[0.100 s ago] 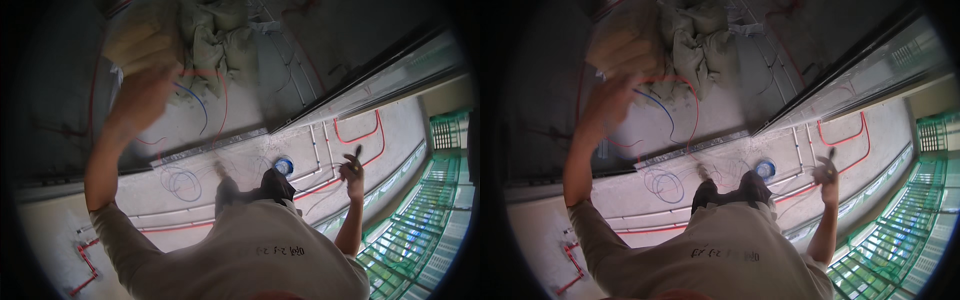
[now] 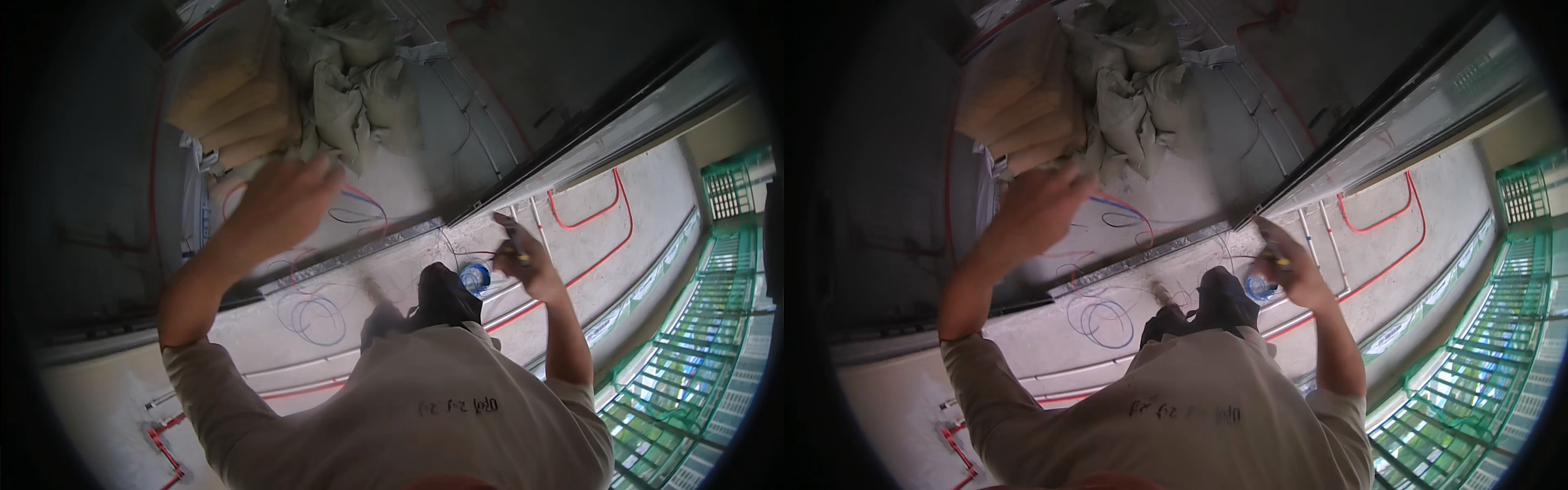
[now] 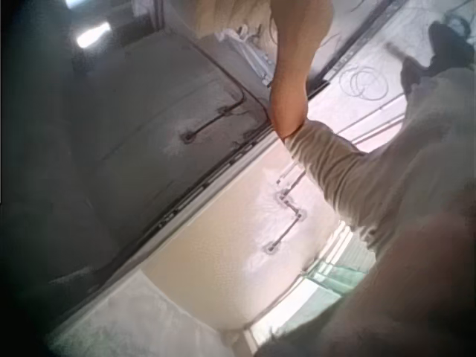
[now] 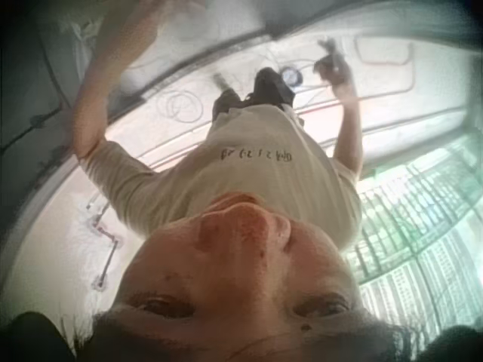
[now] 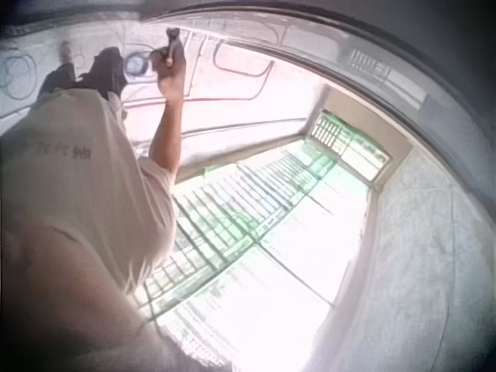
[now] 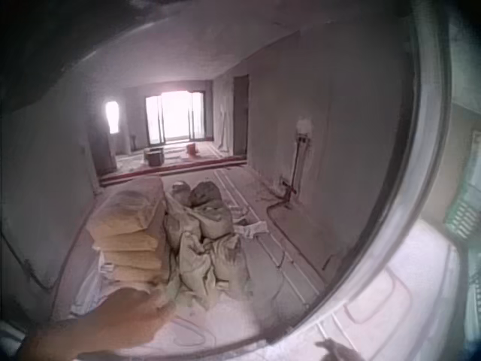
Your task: The person pulls and routes multiple colored electrical wires through red and blue conduits on a concrete wall and ceiling. They use pliers to strip wire ends and organize the cables along the wall surface, moving between different sections of the room.
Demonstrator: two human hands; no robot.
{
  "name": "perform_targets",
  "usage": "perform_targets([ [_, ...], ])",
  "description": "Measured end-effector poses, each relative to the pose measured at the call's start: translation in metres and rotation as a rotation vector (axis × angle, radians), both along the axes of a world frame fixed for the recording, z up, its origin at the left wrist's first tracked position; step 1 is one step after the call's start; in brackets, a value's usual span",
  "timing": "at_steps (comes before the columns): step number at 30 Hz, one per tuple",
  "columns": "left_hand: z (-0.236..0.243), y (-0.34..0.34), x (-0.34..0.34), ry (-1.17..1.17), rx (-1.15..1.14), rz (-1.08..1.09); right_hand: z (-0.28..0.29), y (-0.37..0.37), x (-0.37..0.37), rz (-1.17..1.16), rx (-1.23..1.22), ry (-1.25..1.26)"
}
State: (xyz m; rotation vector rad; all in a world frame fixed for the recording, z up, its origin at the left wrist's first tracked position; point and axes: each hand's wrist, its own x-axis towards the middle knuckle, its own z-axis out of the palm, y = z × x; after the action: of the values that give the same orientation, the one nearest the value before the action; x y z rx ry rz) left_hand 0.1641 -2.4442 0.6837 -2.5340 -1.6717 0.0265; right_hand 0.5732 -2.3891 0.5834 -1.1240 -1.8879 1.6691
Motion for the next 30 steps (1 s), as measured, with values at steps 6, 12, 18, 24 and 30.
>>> perform_targets([
  [6, -0.01, -0.008, -0.018, -0.056, 0.091, -0.08, 0.037, 0.011, -0.215, 0.377, -0.329, 0.476],
  [12, -0.028, 0.027, -0.096, -0.403, 0.055, 0.201, 0.042, 0.074, -0.286, 0.389, -0.135, 0.162],
  [18, -0.135, 0.048, -0.254, -0.721, 0.132, 0.888, 0.002, 0.255, -0.3, -0.013, -0.426, 0.589],
  [24, -0.365, -0.057, -0.351, 0.066, -0.207, 1.037, -0.109, 0.548, -0.243, -0.531, -0.384, 0.718],
  [30, -0.412, 0.027, -0.209, -0.666, -0.13, 1.317, -0.24, 0.757, -0.115, -0.836, 0.151, -0.041],
])
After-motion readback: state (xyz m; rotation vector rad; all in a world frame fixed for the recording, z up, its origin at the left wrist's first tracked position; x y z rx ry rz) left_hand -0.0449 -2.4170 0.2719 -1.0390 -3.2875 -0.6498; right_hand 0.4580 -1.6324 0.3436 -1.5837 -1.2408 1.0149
